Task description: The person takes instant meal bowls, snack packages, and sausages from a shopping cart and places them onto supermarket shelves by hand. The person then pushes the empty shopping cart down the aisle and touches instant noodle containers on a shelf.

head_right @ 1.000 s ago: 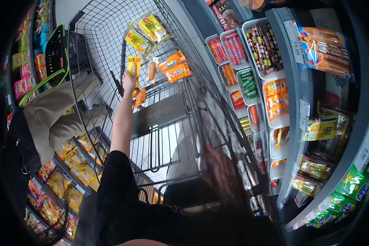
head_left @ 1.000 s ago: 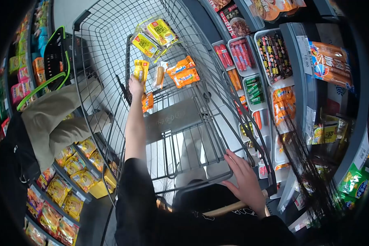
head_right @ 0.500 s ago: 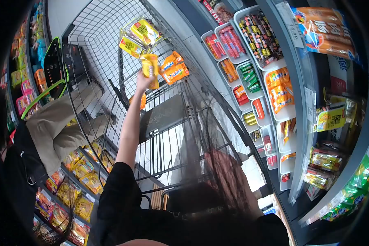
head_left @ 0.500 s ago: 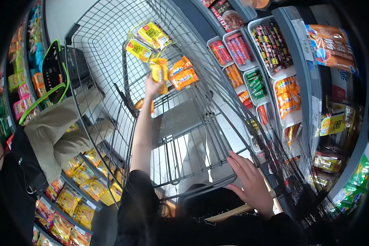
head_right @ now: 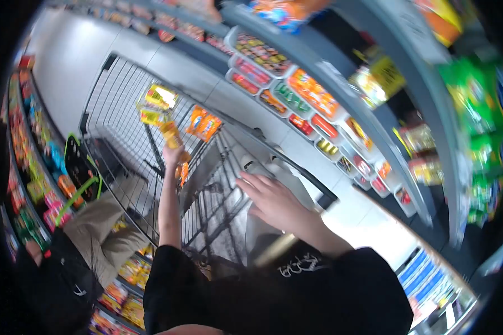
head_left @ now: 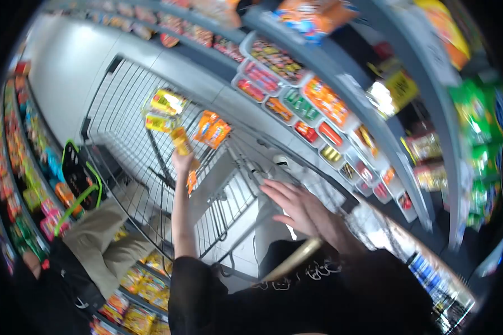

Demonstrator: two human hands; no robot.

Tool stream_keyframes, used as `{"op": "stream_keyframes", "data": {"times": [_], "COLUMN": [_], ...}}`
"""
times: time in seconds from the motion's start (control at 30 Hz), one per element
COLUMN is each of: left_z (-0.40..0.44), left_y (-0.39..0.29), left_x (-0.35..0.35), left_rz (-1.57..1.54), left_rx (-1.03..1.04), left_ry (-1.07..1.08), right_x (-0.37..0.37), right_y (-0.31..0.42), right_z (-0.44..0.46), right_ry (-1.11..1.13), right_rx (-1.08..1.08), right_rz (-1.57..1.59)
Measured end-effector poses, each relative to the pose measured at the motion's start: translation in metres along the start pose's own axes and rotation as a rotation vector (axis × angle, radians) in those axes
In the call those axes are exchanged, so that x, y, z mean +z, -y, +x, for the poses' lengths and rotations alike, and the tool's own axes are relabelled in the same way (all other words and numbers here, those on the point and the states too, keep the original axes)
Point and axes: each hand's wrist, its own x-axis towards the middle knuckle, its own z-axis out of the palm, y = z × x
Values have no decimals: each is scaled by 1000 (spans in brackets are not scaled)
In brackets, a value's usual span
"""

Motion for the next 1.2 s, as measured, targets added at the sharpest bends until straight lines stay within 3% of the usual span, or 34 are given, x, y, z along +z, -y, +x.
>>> {"op": "stream_keyframes", "data": {"times": [0.13,0.23,0.27,0.3,0.33,0.4,0.53,0.6,0.67,0.77,0.8,0.87,0.93,1.0,1.07,1.13,1.2], "left_z": [-75,-167,-201,-225,-251,-303,-359,-371,-375,-375,-374,-362,-359,-361,-365,-362,-350], "left_y": [-110,-197,-225,-238,-251,-293,-322,-342,-356,-366,-370,-358,-362,-369,-378,-384,-368], "left_x": [-62,-95,-100,-100,-100,-96,-74,-58,-30,-8,-8,-4,-5,-6,-5,3,15], "left_rz": [-291,-531,-610,-606,-598,-689,-764,-594,-704,-675,-677,-672,-666,-666,-615,-617,-571], "left_rx": [131,148,161,219,267,280,264,114,284,456,349,152,98,47,88,160,195], "left_ry": [226,268,250,261,272,274,510,588,599,516,501,414,415,405,457,440,555], "right_x": [11,-12,-16,-19,-22,-32,-21,-24,-30,-16,-23,-11,27,56,69,42,14], "right_y": [-20,1,4,6,16,40,46,24,16,-14,-29,-78,-163,-238,-296,-334,-354], "right_z": [-2,-6,-9,-18,-38,-78,-143,-170,-191,-224,-235,-251,-258,-271,-277,-282,-281], "right_ry": [-132,-188,-134,-80,-99,-14,-182,-234,-441,-671,-692,-900,-1053,-1135,-1517,-1702,-1919], "right_rx": [-54,11,-67,-150,-144,-330,-414,-315,-315,47,113,312,613,742,424,253,719], "right_rz": [164,306,505,701,714,903,1170,1079,1180,1498,1670,1555,1477,1610,1685,1519,1522]}}
